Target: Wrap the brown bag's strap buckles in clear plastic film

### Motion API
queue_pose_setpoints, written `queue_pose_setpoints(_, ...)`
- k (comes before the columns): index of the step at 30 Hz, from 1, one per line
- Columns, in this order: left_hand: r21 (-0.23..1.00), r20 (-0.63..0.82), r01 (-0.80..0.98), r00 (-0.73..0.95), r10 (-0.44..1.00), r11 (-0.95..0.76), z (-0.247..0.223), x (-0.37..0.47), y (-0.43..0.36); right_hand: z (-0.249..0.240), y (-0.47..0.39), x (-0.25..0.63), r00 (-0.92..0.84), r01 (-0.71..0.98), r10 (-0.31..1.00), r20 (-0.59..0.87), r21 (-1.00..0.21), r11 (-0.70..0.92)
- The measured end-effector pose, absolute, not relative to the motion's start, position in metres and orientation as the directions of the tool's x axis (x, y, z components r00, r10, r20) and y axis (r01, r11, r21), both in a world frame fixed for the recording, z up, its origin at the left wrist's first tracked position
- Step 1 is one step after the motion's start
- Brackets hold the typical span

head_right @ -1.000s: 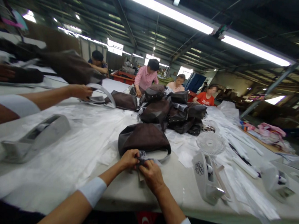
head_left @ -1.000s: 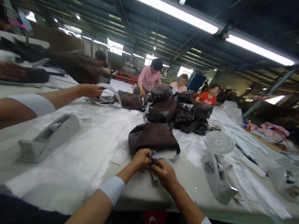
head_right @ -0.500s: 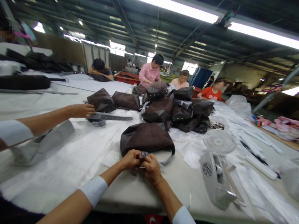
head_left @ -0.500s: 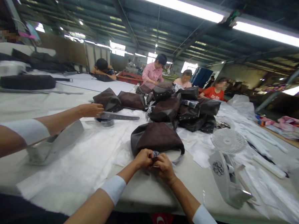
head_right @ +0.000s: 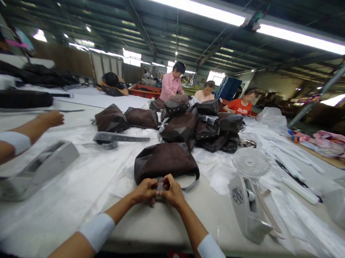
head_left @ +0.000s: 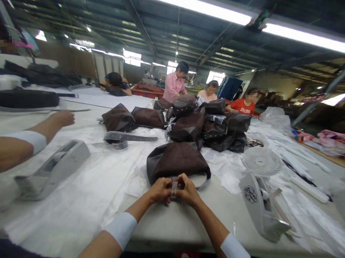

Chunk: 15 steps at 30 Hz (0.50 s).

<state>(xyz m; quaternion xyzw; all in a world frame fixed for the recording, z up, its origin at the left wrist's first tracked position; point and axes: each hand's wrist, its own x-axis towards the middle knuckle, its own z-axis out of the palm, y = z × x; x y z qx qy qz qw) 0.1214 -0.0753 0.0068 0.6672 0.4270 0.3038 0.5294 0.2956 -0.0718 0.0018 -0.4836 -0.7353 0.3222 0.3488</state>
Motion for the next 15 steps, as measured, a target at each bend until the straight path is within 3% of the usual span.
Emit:
queue_pose_setpoints(7,0.973,-0.083,0.23,0.379,0.922,-0.007,0.002,0.127,-0.073,0.017,-0.054,0.303,-0.545,0.398,0.831,0.108,-0.839,0.37)
queue_pose_setpoints(11,0.968,-0.116,0.248,0.345,0.932,0.029,0.002,0.128,-0.071,0.021,-0.051,0.303,-0.533,0.38,0.843,0.066,-0.872,0.309)
queue_pose_setpoints(15,0.95,-0.249,0.278,0.406,0.879,0.141,0.013,0.126,-0.069,0.021,-0.053,0.299,-0.487,0.377,0.87,0.073,-0.881,0.285)
